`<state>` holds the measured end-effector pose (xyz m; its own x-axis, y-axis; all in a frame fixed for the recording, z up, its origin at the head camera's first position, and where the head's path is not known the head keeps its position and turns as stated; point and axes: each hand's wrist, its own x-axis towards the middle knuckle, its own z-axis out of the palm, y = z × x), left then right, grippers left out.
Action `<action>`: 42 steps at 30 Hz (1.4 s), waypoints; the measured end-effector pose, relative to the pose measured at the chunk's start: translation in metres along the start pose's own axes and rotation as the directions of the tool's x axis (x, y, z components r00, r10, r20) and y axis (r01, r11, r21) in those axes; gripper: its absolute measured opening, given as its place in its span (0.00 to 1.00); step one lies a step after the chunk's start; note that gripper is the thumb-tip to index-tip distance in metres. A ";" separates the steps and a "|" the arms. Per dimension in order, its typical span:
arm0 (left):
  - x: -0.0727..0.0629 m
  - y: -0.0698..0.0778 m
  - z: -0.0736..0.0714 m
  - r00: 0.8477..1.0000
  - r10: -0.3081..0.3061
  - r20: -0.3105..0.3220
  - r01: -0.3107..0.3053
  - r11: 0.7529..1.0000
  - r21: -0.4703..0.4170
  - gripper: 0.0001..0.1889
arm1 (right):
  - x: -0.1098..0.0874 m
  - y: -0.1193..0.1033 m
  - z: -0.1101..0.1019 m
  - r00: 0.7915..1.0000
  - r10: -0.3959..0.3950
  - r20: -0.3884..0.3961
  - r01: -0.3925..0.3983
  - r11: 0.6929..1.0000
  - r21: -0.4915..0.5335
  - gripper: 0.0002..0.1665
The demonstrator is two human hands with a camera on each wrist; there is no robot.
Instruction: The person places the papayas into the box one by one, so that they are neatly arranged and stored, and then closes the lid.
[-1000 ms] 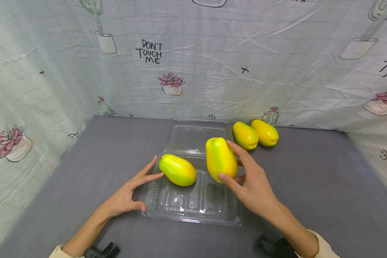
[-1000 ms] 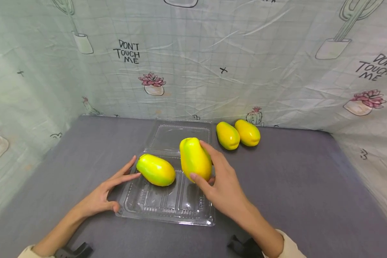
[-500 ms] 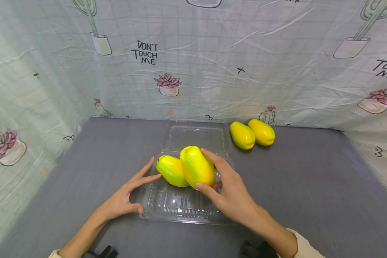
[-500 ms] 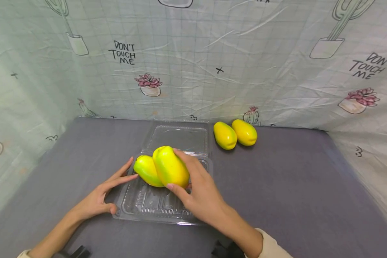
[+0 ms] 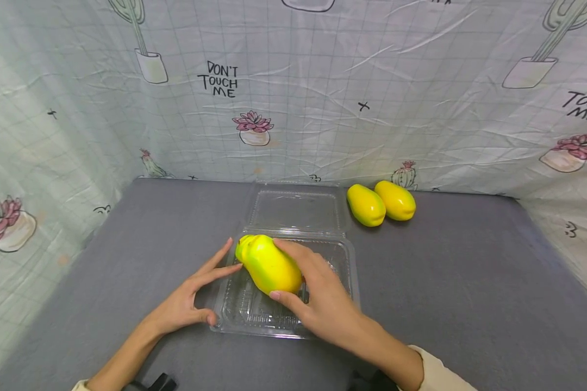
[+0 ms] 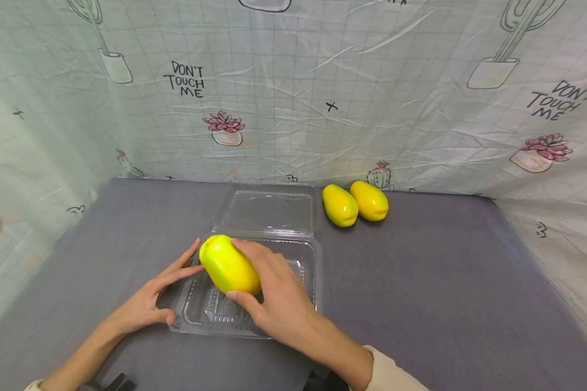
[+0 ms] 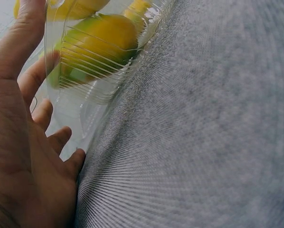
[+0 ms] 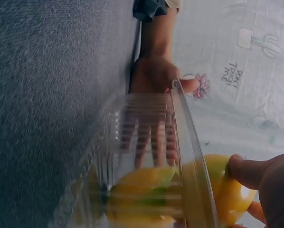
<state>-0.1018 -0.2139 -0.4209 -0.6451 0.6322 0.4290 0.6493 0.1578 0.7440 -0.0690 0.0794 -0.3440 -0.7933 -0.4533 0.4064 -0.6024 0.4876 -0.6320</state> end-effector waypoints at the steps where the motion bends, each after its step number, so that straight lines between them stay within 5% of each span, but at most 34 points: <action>1: 0.000 0.000 0.000 1.000 0.001 0.000 -0.001 1.000 -0.004 0.48 | 0.000 -0.001 0.001 1.000 -0.010 0.000 0.010 1.000 -0.010 0.48; 13: -0.002 -0.002 0.000 1.000 -0.019 -0.004 0.019 0.999 -0.039 0.46 | -0.004 -0.004 0.021 0.995 -0.099 0.020 0.100 0.995 -0.023 0.47; 42: -0.002 0.002 0.000 0.997 -0.066 0.029 0.069 0.994 -0.091 0.45 | -0.007 -0.002 0.030 0.977 -0.077 0.197 0.106 0.984 -0.142 0.45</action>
<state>-0.0995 -0.2148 -0.4202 -0.6747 0.6423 0.3637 0.5643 0.1313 0.8150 -0.0601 0.0594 -0.3653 -0.7116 -0.6277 0.3156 -0.6896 0.5378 -0.4851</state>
